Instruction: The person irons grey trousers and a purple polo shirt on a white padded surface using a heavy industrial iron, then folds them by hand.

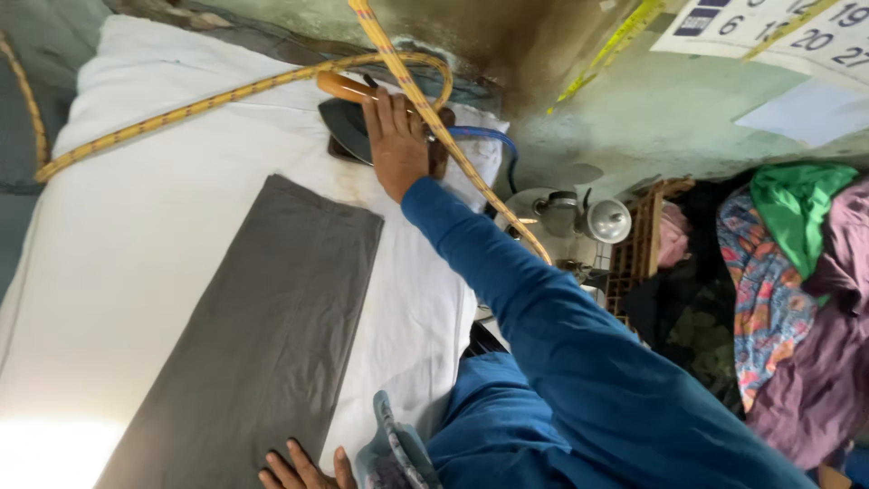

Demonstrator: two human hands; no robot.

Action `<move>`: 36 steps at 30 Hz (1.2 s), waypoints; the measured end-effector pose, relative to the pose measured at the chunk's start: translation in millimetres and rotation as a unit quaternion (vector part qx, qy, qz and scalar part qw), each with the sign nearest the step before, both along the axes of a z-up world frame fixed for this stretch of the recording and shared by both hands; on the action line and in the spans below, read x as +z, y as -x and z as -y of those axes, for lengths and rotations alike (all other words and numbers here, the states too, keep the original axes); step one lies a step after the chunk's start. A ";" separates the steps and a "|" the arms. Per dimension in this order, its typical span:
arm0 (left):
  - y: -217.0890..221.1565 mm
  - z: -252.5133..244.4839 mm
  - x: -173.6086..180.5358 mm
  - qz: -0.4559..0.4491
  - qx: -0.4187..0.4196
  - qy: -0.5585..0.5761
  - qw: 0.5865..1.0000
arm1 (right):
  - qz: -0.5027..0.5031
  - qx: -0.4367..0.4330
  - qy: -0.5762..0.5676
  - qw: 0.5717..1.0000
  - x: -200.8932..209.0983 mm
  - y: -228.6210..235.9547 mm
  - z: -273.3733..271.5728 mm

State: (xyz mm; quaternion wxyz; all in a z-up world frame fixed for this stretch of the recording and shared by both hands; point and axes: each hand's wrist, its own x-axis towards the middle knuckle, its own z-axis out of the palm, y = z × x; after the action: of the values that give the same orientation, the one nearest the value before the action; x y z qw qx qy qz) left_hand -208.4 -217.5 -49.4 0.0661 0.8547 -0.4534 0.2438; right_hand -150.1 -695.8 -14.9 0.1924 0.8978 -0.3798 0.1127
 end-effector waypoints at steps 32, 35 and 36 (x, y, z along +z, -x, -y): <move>-123.6 53.9 21.4 -0.339 0.324 -0.009 0.883 | -0.198 0.134 -0.381 0.893 65.8 -102.6 -80.2; -125.2 53.1 16.0 -0.350 0.325 -0.016 0.878 | -0.121 0.095 -0.414 0.897 58.8 -129.3 -44.3; -124.6 49.9 13.5 -0.355 0.328 -0.019 0.875 | -0.113 0.092 -0.414 0.898 52.7 -139.2 -35.7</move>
State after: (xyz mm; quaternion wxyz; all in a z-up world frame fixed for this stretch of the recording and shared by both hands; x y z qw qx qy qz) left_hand -83.8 -267.4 -35.8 0.1225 0.9846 -0.0979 -0.0773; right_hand -11.0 -660.1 37.8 -0.1664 0.9341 -0.2834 -0.1398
